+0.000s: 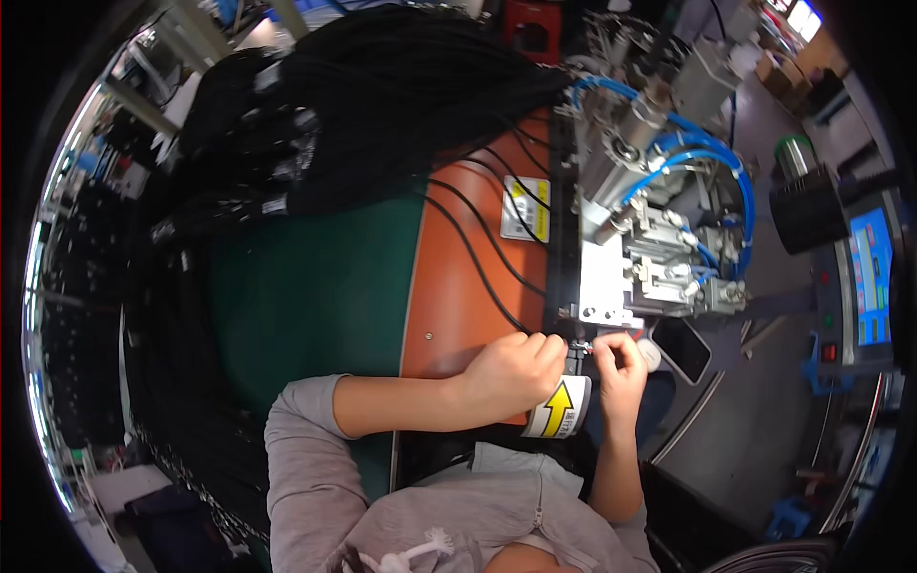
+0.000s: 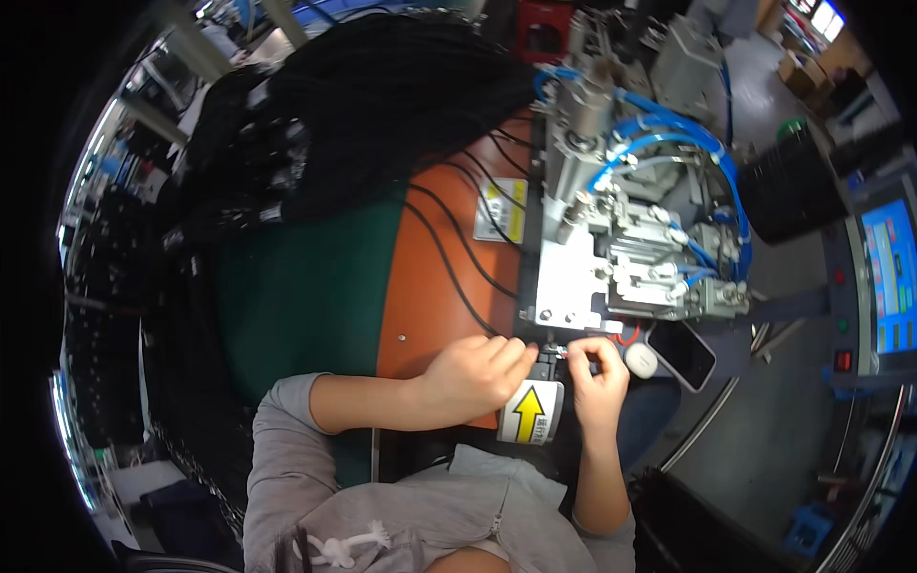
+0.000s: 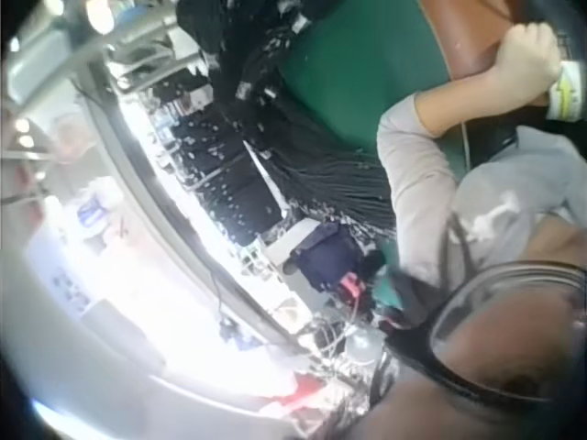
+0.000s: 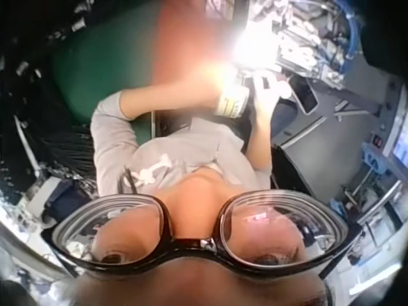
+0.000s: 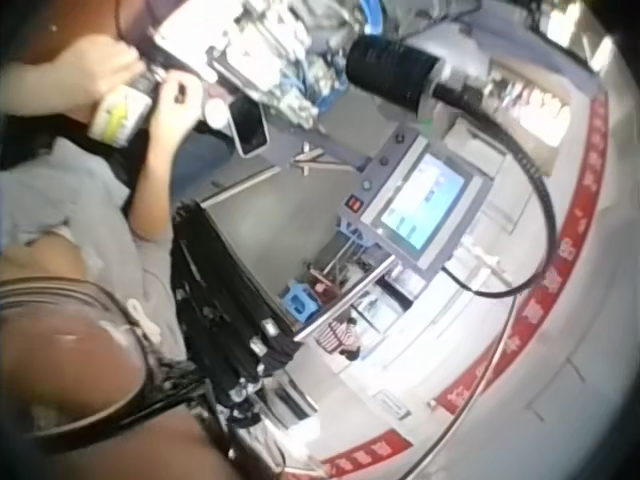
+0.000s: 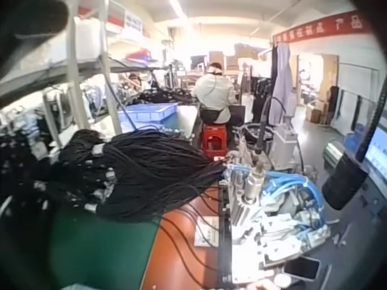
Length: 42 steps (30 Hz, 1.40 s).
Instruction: The person selects bundles of black cables from a green workbench and inserts the exposed multi-colored wire ends into a crimping machine. They manipulate the wires with both hands to align them with the machine's mechanism, repeating this process for multiple cable bundles in a factory setting.
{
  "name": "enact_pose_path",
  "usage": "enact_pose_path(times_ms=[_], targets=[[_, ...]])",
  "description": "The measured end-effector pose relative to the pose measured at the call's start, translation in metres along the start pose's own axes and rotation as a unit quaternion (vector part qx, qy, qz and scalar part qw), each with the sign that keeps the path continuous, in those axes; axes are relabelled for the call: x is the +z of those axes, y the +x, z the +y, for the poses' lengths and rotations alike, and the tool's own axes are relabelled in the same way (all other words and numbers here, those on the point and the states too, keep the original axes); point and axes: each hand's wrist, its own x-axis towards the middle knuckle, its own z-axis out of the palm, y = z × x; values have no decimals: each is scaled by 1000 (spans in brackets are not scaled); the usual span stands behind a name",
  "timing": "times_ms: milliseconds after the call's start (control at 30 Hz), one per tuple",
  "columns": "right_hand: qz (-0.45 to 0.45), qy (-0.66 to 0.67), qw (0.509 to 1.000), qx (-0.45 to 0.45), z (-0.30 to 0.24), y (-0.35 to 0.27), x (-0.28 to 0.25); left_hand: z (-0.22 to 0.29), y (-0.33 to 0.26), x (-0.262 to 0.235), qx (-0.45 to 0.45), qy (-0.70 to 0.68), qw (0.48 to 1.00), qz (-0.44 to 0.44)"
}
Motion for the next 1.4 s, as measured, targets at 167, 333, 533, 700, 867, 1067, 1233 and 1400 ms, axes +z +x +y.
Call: enact_pose_path(times_ms=[167,333,533,700,867,1067,1233,1400], targets=[[109,-45,985,-124,11,-10,-10,-2,-7,-10,-56,-4,997,-60],[187,-12,972,-142,3,-20,-32,0,35,-104,0,-512,858,54],[319,-183,891,-265,-24,-54,-66,63,104,-152,230,-767,581,149],[436,-281,815,-259,-36,-138,-131,153,142,-160,397,-792,444,134],[587,-372,703,-148,-31,-257,-156,211,154,-178,472,-798,347,141],[734,-479,469,-114,-53,-364,-159,243,129,-178,532,-785,305,95],[892,-228,375,-107,-31,-442,-188,271,99,-177,593,-772,226,28],[890,-53,446,-71,11,-460,-214,260,118,-178,619,-735,275,46]])
